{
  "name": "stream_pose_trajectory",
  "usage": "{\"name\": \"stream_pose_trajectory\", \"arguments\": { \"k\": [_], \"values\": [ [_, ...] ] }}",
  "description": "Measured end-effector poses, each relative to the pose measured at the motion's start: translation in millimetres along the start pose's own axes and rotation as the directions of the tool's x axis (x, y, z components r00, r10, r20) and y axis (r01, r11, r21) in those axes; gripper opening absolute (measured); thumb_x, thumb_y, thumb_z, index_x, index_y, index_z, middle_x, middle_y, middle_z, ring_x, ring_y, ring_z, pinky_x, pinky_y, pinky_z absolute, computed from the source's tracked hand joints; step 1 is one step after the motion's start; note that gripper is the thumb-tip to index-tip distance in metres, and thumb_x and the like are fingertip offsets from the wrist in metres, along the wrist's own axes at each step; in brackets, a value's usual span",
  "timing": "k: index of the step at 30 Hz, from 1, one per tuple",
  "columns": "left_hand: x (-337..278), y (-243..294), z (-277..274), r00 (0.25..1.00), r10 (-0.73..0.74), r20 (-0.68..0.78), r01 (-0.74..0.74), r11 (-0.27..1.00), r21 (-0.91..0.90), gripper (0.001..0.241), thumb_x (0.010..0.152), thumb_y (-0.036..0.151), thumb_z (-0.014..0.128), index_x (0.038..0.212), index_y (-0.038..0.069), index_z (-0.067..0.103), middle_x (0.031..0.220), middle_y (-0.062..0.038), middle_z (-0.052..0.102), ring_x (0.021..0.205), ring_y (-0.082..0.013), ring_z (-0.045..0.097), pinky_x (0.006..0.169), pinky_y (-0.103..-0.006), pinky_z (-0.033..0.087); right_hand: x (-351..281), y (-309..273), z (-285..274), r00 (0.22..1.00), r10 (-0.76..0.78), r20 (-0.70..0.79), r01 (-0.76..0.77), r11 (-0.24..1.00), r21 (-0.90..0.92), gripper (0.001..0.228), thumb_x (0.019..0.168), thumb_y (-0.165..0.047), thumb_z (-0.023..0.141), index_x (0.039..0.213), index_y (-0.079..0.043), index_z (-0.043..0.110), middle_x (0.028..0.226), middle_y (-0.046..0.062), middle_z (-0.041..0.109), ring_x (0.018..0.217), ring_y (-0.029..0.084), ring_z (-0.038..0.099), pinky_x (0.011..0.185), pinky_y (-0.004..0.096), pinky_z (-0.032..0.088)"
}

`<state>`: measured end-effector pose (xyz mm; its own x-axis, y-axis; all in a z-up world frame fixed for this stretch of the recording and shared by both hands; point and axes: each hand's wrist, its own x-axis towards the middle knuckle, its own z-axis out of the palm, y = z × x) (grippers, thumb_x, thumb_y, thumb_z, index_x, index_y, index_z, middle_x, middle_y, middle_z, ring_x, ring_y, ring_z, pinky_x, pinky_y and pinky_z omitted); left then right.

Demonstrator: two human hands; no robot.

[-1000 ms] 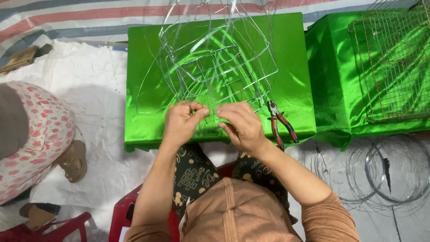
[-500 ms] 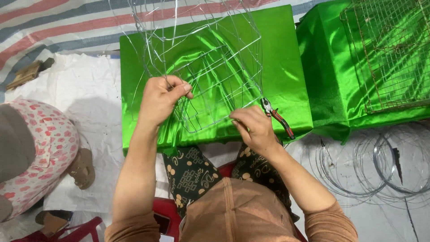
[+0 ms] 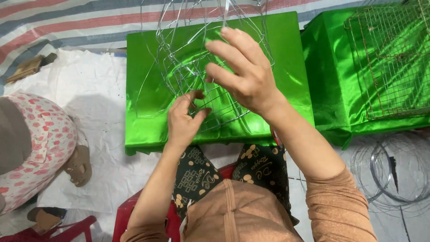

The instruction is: Assembling a wire cage by joining mesh panels with wire using pliers.

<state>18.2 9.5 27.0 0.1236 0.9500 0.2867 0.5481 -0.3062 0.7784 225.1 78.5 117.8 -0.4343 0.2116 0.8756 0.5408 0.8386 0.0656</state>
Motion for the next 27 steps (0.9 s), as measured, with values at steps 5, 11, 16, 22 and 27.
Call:
{"name": "stream_pose_trajectory", "arguments": {
  "k": [5, 11, 16, 22, 27],
  "values": [
    [-24.2, -2.9, 11.9, 0.875, 0.34, -0.344, -0.183, 0.891, 0.416, 0.048, 0.089, 0.04, 0.083, 0.124, 0.017, 0.06, 0.122, -0.009, 0.048, 0.112, -0.0302, 0.048, 0.093, -0.0431, 0.036, -18.0, -17.5, -16.2, 0.996, -0.083, -0.018, 0.083, 0.996, 0.031, 0.023, 0.103, -0.03, 0.078, 0.111, -0.009, 0.071, 0.124, 0.018, 0.071, 0.125, 0.041, 0.056, 0.109, 0.056, 0.047],
    [-22.4, 16.9, 7.8, 0.839, 0.491, -0.233, -0.351, 0.818, 0.456, 0.009, 0.092, 0.013, 0.077, 0.092, 0.022, 0.077, 0.091, 0.006, 0.061, 0.092, -0.0226, 0.05, 0.079, -0.0404, 0.02, -11.3, -16.5, -25.0, 0.992, -0.127, 0.006, 0.127, 0.991, 0.042, 0.023, 0.103, -0.031, 0.077, 0.113, -0.01, 0.074, 0.121, 0.02, 0.073, 0.118, 0.041, 0.065, 0.111, 0.056, 0.044],
    [-24.4, 24.3, 7.4, 0.82, 0.542, -0.186, -0.462, 0.817, 0.345, 0.011, 0.092, 0.017, 0.079, 0.083, 0.023, 0.077, 0.09, 0.01, 0.068, 0.089, -0.0174, 0.052, 0.082, -0.0411, 0.018, -6.9, -20.6, -26.6, 0.987, -0.161, 0.011, 0.16, 0.983, 0.086, 0.029, 0.103, -0.032, 0.076, 0.117, -0.007, 0.072, 0.12, 0.025, 0.072, 0.116, 0.042, 0.068, 0.105, 0.055, 0.054],
    [-36.7, 6.5, 20.5, 0.777, 0.581, -0.242, -0.46, 0.787, 0.412, 0.013, 0.099, 0.034, 0.071, 0.087, 0.031, 0.073, 0.088, 0.012, 0.058, 0.084, -0.0137, 0.051, 0.079, -0.0377, 0.025, -37.1, -46.9, -14.2, 0.992, -0.001, -0.123, 0.014, 0.994, 0.111, 0.024, 0.095, -0.034, 0.074, 0.091, -0.011, 0.08, 0.103, 0.015, 0.079, 0.094, 0.035, 0.076, 0.091, 0.046, 0.064],
    [-50.0, -17.8, 32.8, 0.75, 0.632, -0.195, -0.54, 0.755, 0.372, 0.024, 0.105, 0.025, 0.063, 0.082, 0.022, 0.069, 0.088, 0.007, 0.06, 0.082, -0.018, 0.052, 0.081, -0.0426, 0.025, -52.9, -57.9, -5.7, 0.98, 0.083, -0.18, -0.022, 0.949, 0.315, 0.026, 0.095, -0.03, 0.072, 0.09, -0.005, 0.077, 0.099, 0.02, 0.077, 0.084, 0.037, 0.076, 0.08, 0.047, 0.067]
  ]
}}
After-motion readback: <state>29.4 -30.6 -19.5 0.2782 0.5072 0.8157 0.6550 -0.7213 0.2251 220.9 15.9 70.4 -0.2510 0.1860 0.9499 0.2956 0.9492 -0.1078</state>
